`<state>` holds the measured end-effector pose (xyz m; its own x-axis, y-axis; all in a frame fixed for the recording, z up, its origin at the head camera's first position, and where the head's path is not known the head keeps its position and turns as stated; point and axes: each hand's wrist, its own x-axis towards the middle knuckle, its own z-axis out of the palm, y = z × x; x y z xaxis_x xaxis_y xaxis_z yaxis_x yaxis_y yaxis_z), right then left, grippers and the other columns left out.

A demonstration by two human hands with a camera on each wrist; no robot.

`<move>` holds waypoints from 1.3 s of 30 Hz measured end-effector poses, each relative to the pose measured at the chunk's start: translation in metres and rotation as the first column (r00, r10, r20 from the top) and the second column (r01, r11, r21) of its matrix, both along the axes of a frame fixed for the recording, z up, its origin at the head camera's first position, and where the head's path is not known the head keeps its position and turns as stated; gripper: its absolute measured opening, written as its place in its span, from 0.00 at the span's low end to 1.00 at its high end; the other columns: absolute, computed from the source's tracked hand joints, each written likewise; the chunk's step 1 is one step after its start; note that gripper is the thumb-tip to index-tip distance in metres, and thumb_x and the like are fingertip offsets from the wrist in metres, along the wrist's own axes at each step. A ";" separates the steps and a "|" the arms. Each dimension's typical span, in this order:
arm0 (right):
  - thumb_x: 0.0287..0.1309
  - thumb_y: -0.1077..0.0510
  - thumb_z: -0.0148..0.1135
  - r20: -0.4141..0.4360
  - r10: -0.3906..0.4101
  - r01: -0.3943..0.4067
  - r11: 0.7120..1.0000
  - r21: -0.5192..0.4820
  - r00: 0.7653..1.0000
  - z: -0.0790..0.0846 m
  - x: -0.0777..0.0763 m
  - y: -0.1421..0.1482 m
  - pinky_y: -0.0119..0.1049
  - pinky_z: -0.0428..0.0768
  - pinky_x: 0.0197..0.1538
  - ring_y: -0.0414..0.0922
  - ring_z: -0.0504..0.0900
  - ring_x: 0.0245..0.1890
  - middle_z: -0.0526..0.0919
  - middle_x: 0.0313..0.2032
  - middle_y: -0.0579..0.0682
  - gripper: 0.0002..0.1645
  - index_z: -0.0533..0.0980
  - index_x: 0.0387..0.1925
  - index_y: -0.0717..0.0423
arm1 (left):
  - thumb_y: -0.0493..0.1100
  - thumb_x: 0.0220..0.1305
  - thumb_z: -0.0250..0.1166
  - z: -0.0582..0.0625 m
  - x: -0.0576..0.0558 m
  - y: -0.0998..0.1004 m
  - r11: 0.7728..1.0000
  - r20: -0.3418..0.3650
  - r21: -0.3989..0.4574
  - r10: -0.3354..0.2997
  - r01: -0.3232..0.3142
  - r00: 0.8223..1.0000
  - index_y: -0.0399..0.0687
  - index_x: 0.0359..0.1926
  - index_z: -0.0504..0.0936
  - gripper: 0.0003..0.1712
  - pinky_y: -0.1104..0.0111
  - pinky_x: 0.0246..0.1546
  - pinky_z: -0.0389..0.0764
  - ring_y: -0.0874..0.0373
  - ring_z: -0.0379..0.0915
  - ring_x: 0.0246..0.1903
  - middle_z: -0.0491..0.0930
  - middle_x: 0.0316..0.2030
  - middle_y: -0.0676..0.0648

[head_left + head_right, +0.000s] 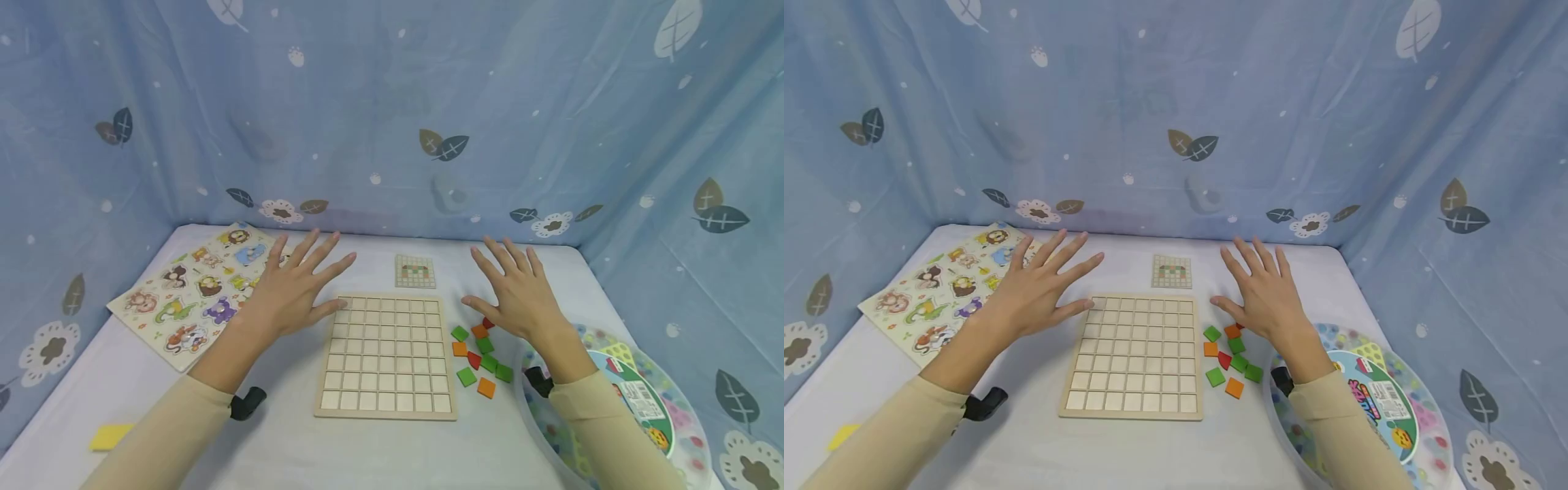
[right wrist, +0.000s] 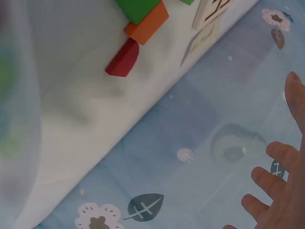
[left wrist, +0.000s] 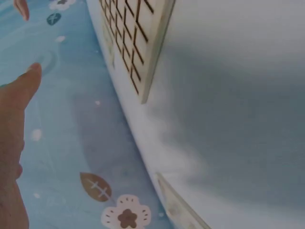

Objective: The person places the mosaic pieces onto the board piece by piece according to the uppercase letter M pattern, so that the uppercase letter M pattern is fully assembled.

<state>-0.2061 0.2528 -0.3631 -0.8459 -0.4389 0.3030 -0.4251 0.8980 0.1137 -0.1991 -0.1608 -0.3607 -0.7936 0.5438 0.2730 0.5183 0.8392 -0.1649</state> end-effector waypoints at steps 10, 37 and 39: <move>0.62 0.30 0.64 0.050 0.020 -0.017 0.998 -0.061 0.999 -0.006 0.010 0.005 0.69 0.51 0.76 0.66 0.54 0.77 0.59 0.77 0.60 0.53 0.58 0.79 0.48 | 0.73 0.70 0.54 -0.010 0.006 -0.004 0.999 0.044 0.008 -0.031 0.031 0.999 0.70 0.81 0.51 0.45 0.34 0.75 0.45 0.42 0.41 0.80 0.45 0.83 0.48; 0.67 0.49 0.68 0.375 0.170 -0.041 0.944 -0.329 0.911 -0.025 0.005 0.029 0.66 0.67 0.69 0.62 0.66 0.68 0.69 0.71 0.59 0.42 0.62 0.77 0.52 | 0.73 0.67 0.58 -0.043 0.030 -0.010 0.988 0.250 0.133 -0.107 0.075 0.962 0.69 0.80 0.58 0.45 0.33 0.69 0.58 0.35 0.46 0.78 0.45 0.83 0.49; 0.66 0.52 0.68 0.402 0.187 -0.038 0.936 -0.351 0.896 -0.025 0.005 0.032 0.66 0.67 0.70 0.61 0.67 0.68 0.69 0.71 0.59 0.42 0.62 0.77 0.52 | 0.73 0.66 0.59 -0.046 0.031 -0.010 0.985 0.267 0.150 -0.120 0.082 0.956 0.69 0.80 0.58 0.46 0.32 0.67 0.60 0.34 0.48 0.77 0.45 0.82 0.49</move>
